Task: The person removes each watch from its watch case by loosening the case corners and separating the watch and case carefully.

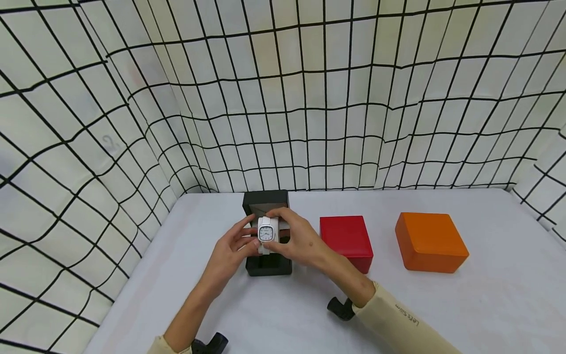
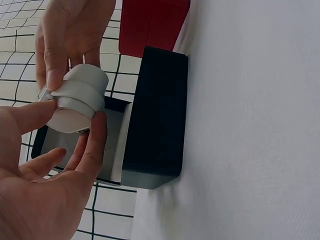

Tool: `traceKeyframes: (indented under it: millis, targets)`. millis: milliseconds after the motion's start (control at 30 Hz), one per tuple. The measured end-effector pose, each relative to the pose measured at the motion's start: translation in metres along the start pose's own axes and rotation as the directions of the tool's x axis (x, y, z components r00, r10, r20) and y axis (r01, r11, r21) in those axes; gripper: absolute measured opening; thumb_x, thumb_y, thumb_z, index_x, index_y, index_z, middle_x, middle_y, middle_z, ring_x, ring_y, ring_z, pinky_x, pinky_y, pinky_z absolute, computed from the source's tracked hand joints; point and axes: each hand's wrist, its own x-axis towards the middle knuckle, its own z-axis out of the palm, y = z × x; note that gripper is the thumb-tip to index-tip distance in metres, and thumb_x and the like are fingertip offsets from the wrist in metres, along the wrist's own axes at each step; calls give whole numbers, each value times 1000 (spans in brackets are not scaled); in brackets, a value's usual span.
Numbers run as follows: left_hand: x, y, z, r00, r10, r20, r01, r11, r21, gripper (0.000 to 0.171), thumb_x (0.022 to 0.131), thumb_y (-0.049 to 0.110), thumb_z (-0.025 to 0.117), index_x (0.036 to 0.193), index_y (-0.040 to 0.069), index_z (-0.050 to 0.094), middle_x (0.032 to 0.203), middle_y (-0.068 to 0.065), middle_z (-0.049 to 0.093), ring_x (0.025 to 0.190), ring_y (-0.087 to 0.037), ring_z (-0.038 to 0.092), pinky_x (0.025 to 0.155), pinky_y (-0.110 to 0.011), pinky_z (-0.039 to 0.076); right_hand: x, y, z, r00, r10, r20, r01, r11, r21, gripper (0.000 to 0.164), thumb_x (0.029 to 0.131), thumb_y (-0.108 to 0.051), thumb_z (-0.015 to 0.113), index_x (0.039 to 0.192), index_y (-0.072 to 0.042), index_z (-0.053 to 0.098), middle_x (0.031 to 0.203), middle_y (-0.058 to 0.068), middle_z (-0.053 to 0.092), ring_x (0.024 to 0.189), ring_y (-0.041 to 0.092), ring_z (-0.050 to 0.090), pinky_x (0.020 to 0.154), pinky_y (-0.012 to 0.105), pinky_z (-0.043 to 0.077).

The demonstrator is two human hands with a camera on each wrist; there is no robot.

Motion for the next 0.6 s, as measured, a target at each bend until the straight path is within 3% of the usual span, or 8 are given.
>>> traceKeyframes:
  millis: [233,600]
  targets:
    - [2,0,0,1000,-1,-25,1,1000,13,64,101,21,68,159,30,41,146,-13,57,133,-25,57,95,-15,53,0,2,-1,1000,-17,11,17,1000,-13,68,85,-6,85,143,-6,50,141,11,57,120,28,65,98,44,61]
    - [4,-3,3,999,52,7,-52,998,-19,61,101,14,67,156,29,45,140,-13,57,126,-21,57,95,-20,55,-2,7,0,994,-95,57,97,995,-33,75,83,-4,86,147,-7,47,143,11,54,123,26,59,97,41,62]
